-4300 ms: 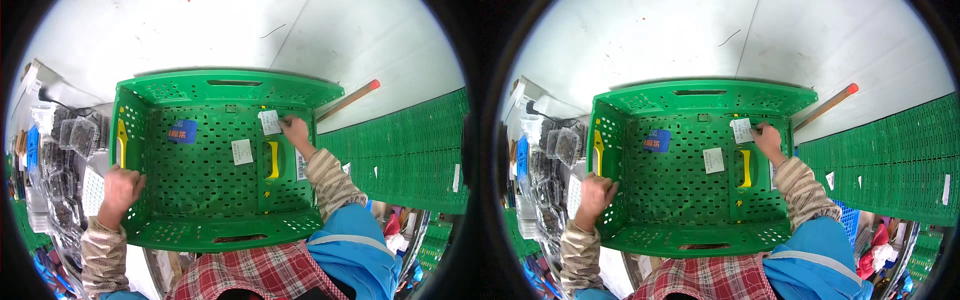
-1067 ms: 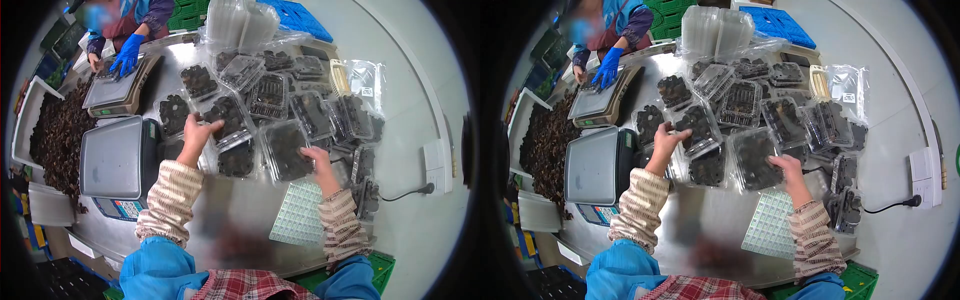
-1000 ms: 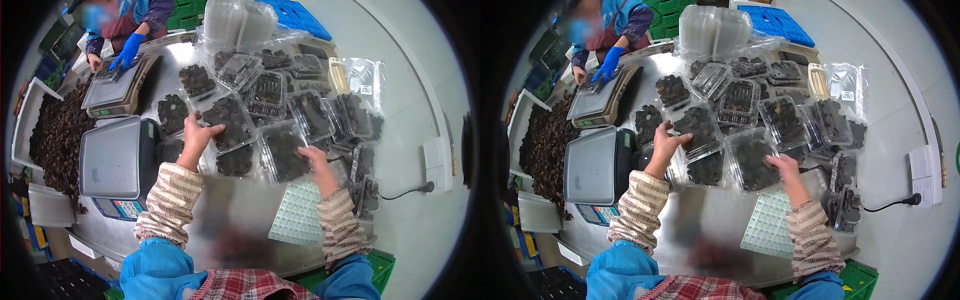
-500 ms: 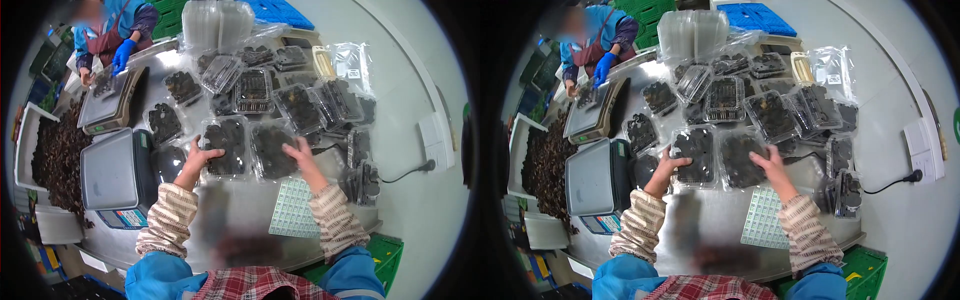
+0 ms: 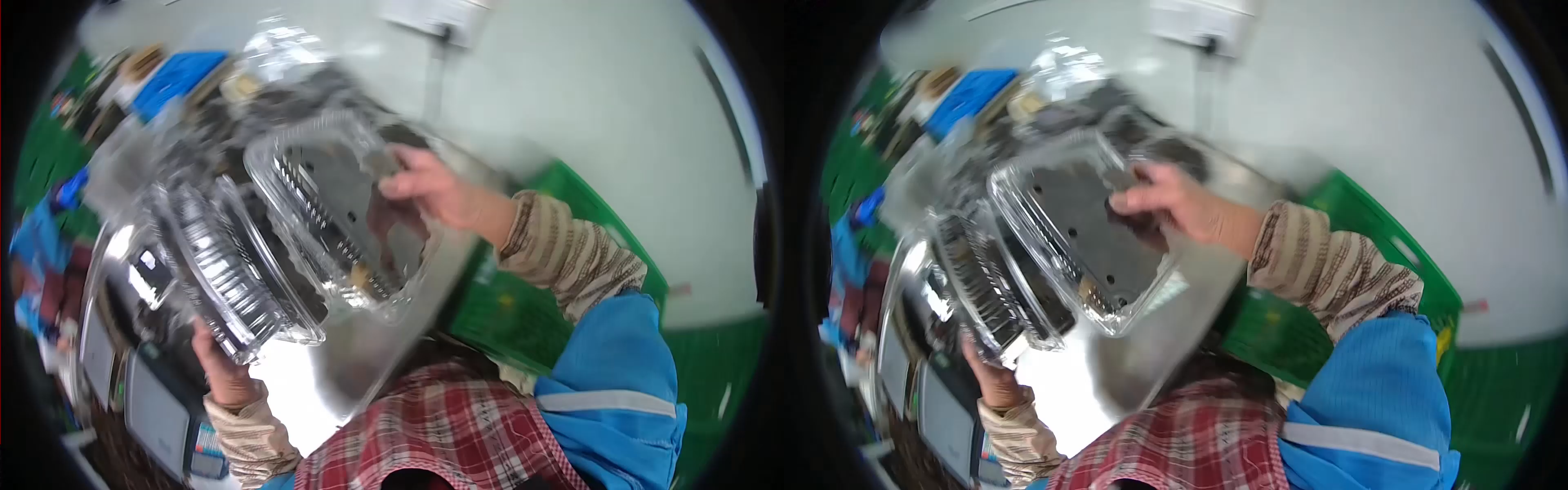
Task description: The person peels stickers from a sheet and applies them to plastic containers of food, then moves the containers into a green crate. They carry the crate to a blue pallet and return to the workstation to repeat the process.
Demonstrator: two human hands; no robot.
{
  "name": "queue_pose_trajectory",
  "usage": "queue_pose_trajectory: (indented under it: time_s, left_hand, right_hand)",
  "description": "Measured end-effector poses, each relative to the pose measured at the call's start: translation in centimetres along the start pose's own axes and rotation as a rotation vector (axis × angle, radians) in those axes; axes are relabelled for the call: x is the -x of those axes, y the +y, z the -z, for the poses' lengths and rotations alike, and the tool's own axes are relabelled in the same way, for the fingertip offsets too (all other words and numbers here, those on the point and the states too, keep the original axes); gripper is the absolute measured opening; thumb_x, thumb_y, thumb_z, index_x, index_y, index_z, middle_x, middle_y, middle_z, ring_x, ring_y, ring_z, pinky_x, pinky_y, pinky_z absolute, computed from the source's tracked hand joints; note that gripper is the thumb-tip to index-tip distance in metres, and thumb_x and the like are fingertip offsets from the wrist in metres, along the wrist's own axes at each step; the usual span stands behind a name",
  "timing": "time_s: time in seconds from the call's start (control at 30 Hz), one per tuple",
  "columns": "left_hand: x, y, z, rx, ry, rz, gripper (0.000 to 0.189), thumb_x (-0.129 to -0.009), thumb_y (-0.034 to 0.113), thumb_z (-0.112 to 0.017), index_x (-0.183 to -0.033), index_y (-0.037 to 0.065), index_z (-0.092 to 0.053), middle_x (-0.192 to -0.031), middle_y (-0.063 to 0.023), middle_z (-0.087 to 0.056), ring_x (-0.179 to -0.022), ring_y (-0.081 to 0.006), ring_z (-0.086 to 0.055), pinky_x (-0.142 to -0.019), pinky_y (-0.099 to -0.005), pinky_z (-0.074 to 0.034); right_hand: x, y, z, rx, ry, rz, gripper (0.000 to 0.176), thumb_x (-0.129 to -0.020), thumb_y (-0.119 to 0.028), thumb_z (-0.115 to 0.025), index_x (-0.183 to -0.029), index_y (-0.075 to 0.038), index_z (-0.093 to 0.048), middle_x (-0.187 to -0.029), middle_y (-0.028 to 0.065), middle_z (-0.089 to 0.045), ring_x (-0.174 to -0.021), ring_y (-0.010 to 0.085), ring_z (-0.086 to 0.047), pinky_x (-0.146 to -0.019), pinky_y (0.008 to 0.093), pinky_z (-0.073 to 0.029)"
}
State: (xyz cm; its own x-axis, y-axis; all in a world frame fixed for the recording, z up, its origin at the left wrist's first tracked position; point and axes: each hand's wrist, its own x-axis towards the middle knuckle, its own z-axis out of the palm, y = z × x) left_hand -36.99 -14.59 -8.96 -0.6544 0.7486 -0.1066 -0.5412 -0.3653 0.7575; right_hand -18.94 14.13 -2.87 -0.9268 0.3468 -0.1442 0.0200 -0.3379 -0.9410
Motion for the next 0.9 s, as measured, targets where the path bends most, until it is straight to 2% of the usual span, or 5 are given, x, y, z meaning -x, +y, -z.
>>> queue_pose_trajectory:
  time_s: [0.1,0.4,0.57,0.63,0.9]
  left_hand:
    - [0.6,-4.4,-14.6,-0.108,-0.140,-0.001,0.055,-0.079,0.029,-0.056,-0.124,0.002,-0.040,-0.103,-0.0114,-0.058,-0.087,-0.0205,-0.060,-0.071,-0.0325,-0.051]
    - [3.7,-30.6,-41.9,-0.147,-0.849,0.708,0.054,-0.073,0.018,-0.071,-0.115,-0.002,-0.043,-0.104,-0.0116,-0.056,-0.092,-0.0173,-0.055,-0.081,-0.0291,-0.045]
    - [4.6,-49.2,-42.7,-0.510,-0.698,0.483,0.040,-0.070,0.021,-0.073,-0.100,-0.001,-0.057,-0.092,-0.0086,-0.061,-0.081,-0.0192,-0.059,-0.074,-0.0316,-0.047]
    - [5.0,-51.5,-40.8,-1.481,-0.576,-0.236,0.040,-0.065,0.021,-0.076,-0.092,-0.004,-0.059,-0.083,-0.0112,-0.062,-0.078,-0.0223,-0.059,-0.074,-0.0329,-0.047]
    - [1.9,-44.1,-41.3,-0.819,-0.565,0.376,0.027,-0.066,0.012,-0.072,-0.075,-0.005,-0.054,-0.070,-0.0140,-0.059,-0.061,-0.0236,-0.059,-0.056,-0.0344,-0.047]
  right_hand:
    - [13.6,-2.6,7.1,0.388,0.113,0.553,0.039,-0.082,-0.020,-0.055,-0.114,0.001,-0.046,-0.086,0.0123,-0.061,-0.067,0.0176,-0.060,-0.059,0.0238,-0.048]
    - [49.0,6.7,23.8,-0.373,1.000,0.381,0.041,-0.084,-0.029,-0.051,-0.112,0.001,-0.051,-0.102,0.0151,-0.060,-0.090,0.0258,-0.059,-0.082,0.0371,-0.048]
    - [53.2,14.9,32.3,-0.366,1.364,0.155,0.033,-0.076,-0.020,-0.065,-0.097,0.004,-0.060,-0.092,0.0132,-0.062,-0.083,0.0237,-0.060,-0.079,0.0348,-0.048]
    - [54.4,15.9,33.3,-0.371,1.399,0.124,0.033,-0.074,-0.017,-0.067,-0.096,0.006,-0.060,-0.092,0.0136,-0.062,-0.083,0.0234,-0.060,-0.078,0.0348,-0.048]
    - [63.4,14.4,34.0,-0.445,1.359,0.262,0.033,-0.076,-0.013,-0.063,-0.104,0.005,-0.056,-0.095,0.0109,-0.062,-0.087,0.0211,-0.060,-0.080,0.0326,-0.046]
